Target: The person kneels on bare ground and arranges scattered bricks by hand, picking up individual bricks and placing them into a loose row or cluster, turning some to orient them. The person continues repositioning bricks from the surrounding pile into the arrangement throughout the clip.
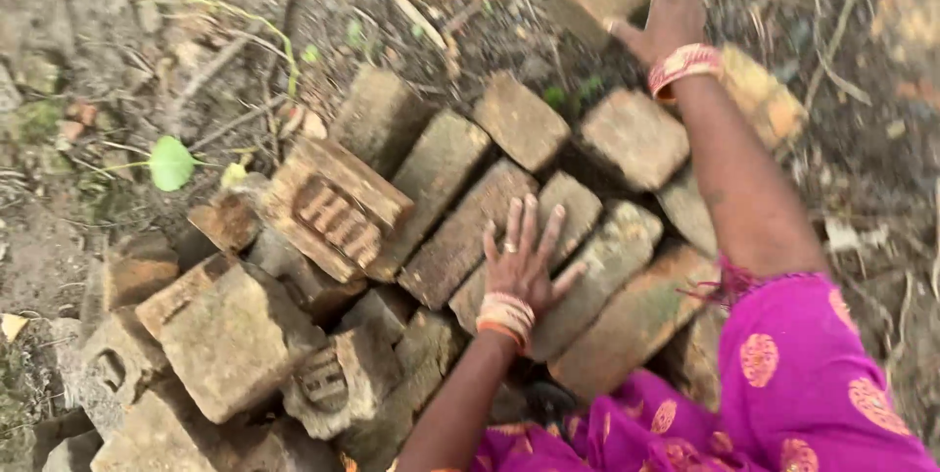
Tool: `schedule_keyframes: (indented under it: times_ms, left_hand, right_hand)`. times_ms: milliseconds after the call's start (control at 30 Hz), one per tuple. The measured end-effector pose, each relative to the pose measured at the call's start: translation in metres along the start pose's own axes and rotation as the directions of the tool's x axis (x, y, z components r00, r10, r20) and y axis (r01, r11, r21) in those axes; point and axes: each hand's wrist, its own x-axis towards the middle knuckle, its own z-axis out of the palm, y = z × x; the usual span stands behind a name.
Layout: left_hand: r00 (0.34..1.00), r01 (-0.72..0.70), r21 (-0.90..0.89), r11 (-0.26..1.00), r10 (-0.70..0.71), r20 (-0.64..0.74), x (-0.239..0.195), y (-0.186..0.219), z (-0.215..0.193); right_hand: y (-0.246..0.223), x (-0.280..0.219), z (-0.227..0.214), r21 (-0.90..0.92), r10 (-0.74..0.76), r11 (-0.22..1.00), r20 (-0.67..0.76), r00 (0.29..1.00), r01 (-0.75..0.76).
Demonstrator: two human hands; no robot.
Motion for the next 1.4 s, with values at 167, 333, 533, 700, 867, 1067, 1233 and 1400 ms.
schedule_keyframes:
  times_ms: [167, 333, 533, 700, 867, 1067, 1233, 1400]
  left_hand:
    - [1.0, -0.008, -0.045, 0.999, 0.007, -0.022, 0.003, -0.004, 0.0]
    - [0.999, -0.027, -0.038, 0.999, 0.028, 0.026, 0.005, -0.008, 0.024]
    - [0.998, -0.023, -0.077, 0.997, 0.027, 0.058, 0.006, -0.008, 0.021]
    - [0.998, -0.012, -0.082, 0.997, 0.017, 0.052, 0.004, -0.004, 0.003]
    - [0.999, -0.016, -0.074, 0.997, 0.018, 0.035, 0.001, 0.0, 0.003]
    - [1.0, -0.001, -0.053, 0.999, 0.002, 0.011, 0.008, 0.005, -0.004]
    - [1.0, -0.002, -0.07, 0.998, 0.002, -0.001, 0.002, -0.001, -0.002]
    - [1.0, 0.001, -0.106, 0.994, -0.002, -0.012, 0.005, -0.003, -0.002]
  right_hand:
    - [-0.03, 0.062, 0.011, 0.028, 0.114, 0.993, 0.056, 0.992, -0.115]
    - [-0.026, 0.106, 0.022, -0.207, 0.277, 0.955, 0.351, 0.895, -0.215]
    - [-0.066, 0.092, -0.028, -0.286, 0.37, 0.922, 0.454, 0.81, -0.26]
    - [-0.092, 0.064, -0.017, -0.385, 0.365, 0.89, 0.287, 0.885, -0.242]
    - [-0.063, 0.052, 0.048, -0.365, 0.274, 0.904, 0.102, 0.956, -0.221]
    - [-0.1, 0.051, 0.086, -0.226, 0.183, 0.957, -0.024, 0.983, -0.184]
    - [-0.129, 0.028, 0.042, -0.011, 0.079, 0.996, -0.304, 0.949, -0.087]
    - [-0.146, 0.005, -0.043, 0.191, 0.374, 0.878, 0.297, 0.879, -0.438]
